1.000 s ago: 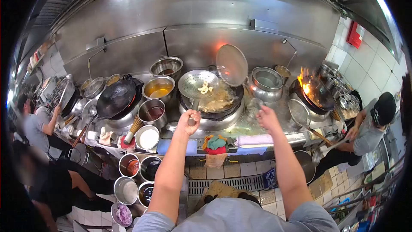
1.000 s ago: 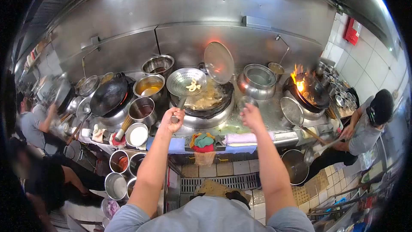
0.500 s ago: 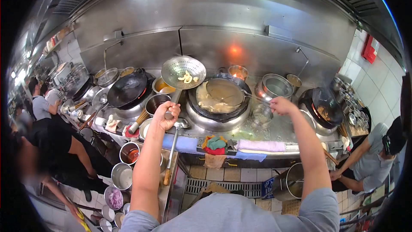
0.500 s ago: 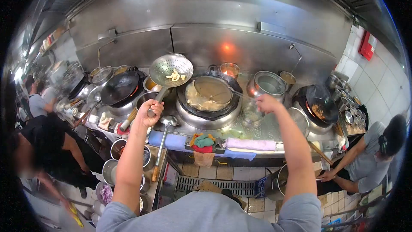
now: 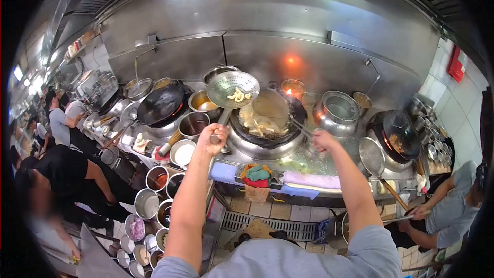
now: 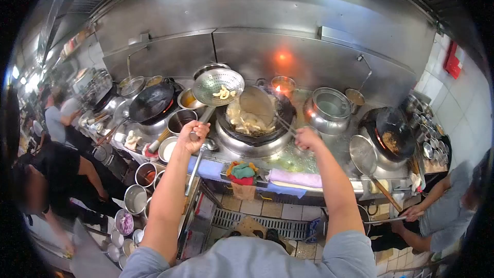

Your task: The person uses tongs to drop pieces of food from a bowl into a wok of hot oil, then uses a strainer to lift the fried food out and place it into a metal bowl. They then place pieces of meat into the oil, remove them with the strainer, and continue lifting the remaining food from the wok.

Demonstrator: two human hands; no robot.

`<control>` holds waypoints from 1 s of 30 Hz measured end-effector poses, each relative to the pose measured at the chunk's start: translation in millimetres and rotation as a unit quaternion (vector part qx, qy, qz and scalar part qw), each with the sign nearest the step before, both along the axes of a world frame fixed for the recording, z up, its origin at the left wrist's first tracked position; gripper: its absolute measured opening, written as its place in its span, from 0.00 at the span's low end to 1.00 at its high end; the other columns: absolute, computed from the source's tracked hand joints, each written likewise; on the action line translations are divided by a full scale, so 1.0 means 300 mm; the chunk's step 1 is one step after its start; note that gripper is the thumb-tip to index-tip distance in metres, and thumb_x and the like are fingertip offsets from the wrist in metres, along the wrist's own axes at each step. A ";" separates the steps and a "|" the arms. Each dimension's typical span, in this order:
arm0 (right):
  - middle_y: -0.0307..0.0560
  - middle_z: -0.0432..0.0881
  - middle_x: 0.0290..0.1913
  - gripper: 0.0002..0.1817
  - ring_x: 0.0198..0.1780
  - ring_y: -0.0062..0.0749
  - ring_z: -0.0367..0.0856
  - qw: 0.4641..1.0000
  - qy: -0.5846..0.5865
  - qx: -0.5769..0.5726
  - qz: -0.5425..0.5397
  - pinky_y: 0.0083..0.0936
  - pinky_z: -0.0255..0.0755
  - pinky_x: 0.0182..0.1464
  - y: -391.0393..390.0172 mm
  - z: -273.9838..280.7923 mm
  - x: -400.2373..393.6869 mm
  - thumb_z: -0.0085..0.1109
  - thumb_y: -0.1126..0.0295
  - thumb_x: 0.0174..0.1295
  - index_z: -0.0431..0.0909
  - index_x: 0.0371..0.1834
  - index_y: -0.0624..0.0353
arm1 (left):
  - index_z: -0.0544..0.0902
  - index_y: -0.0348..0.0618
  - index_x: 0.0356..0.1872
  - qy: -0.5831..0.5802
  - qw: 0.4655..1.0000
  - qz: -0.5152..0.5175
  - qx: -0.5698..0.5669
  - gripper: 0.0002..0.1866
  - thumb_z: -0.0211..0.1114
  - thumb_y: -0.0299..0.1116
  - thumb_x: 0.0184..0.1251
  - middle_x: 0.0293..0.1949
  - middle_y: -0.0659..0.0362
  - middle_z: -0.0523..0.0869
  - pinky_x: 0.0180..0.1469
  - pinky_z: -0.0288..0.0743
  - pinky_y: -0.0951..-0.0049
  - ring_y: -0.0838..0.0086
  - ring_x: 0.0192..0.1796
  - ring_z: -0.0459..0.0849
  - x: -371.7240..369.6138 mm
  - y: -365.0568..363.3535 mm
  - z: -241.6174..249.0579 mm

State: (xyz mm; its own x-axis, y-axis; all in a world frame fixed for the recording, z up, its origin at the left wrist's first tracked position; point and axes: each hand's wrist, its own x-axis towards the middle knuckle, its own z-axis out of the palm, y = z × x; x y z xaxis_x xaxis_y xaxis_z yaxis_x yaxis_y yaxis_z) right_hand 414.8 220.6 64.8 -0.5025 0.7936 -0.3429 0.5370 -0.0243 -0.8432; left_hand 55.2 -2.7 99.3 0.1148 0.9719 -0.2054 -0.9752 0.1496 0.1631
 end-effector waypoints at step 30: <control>0.38 0.67 0.20 0.03 0.13 0.13 0.58 0.942 0.213 -0.250 -0.072 0.12 0.51 0.11 -0.212 -0.215 -0.270 0.43 0.72 0.61 0.63 0.30 0.54 | 0.67 0.31 0.37 0.139 0.989 0.011 -0.042 0.09 0.49 0.26 0.56 0.19 0.63 0.69 0.18 0.64 0.86 0.84 0.17 0.67 -0.111 0.074 -0.070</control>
